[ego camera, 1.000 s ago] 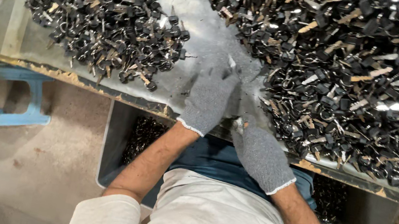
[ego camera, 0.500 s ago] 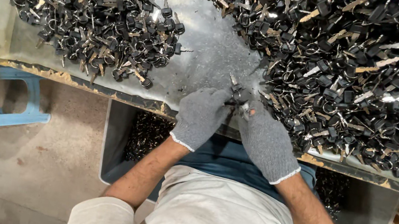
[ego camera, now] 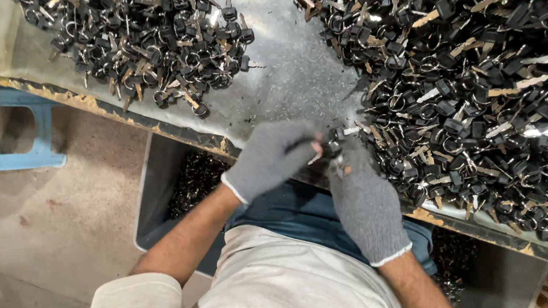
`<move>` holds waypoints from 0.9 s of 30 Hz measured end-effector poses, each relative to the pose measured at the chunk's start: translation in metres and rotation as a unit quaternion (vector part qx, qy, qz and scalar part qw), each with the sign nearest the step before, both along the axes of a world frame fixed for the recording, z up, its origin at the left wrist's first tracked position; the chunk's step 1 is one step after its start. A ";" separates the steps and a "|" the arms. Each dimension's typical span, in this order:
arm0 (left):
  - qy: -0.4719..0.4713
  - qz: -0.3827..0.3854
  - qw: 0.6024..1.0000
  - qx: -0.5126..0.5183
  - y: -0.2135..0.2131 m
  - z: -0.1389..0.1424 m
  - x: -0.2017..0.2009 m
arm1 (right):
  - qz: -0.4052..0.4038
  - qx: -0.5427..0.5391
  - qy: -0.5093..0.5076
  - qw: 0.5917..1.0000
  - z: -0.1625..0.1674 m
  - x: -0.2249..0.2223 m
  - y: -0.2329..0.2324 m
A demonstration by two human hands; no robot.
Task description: The person wearing gloves picks key blanks from large piles on the workbench and threads them one at a time onto a split key ring, then drops the completed ring into a bin below the table. The person repeats this threading cycle continuously across the episode.
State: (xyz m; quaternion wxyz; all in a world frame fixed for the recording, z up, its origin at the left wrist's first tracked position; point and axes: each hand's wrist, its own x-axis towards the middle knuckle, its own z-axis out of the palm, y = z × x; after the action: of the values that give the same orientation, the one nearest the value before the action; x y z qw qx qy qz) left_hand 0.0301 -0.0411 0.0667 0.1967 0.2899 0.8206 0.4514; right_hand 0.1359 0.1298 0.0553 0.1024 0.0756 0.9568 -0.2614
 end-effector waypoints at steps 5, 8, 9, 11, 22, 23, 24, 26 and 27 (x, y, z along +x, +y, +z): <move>0.174 -0.155 0.961 0.147 0.030 -0.002 -0.023 | 0.105 0.056 0.036 0.992 -0.005 0.011 -0.009; 0.235 -0.177 0.955 -0.033 0.047 -0.014 -0.026 | 0.082 0.029 0.017 0.996 -0.004 0.011 -0.003; 0.270 -0.158 0.948 -0.056 0.047 -0.017 -0.026 | 0.065 0.049 0.003 0.997 -0.003 0.011 0.000; 0.276 -0.112 0.952 -0.072 0.040 -0.020 -0.024 | 0.022 0.047 -0.025 0.998 0.002 0.012 0.005; 0.267 -0.005 0.961 -0.079 0.015 -0.031 -0.001 | 0.042 -0.005 0.149 0.988 -0.015 -0.016 0.003; 0.284 -0.004 0.955 -0.088 0.015 -0.032 0.000 | 0.026 0.051 0.134 0.989 -0.017 -0.016 -0.002; 0.300 -0.002 0.949 -0.095 0.015 -0.033 0.003 | 0.011 0.107 0.118 0.987 -0.019 -0.016 -0.008; 0.338 -0.016 0.934 -0.114 0.016 -0.033 0.010 | -0.008 0.179 0.063 0.982 -0.020 -0.016 -0.017; 0.363 -0.031 0.923 -0.125 0.016 -0.032 0.013 | -0.014 0.196 0.027 0.980 -0.020 -0.016 -0.019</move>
State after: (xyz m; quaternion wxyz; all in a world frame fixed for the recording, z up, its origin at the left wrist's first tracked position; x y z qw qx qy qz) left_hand 0.0428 -0.0253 0.0343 -0.0658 0.4322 0.8762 0.2028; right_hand 0.1198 0.1104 0.0348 0.0565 0.1005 0.9907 -0.0720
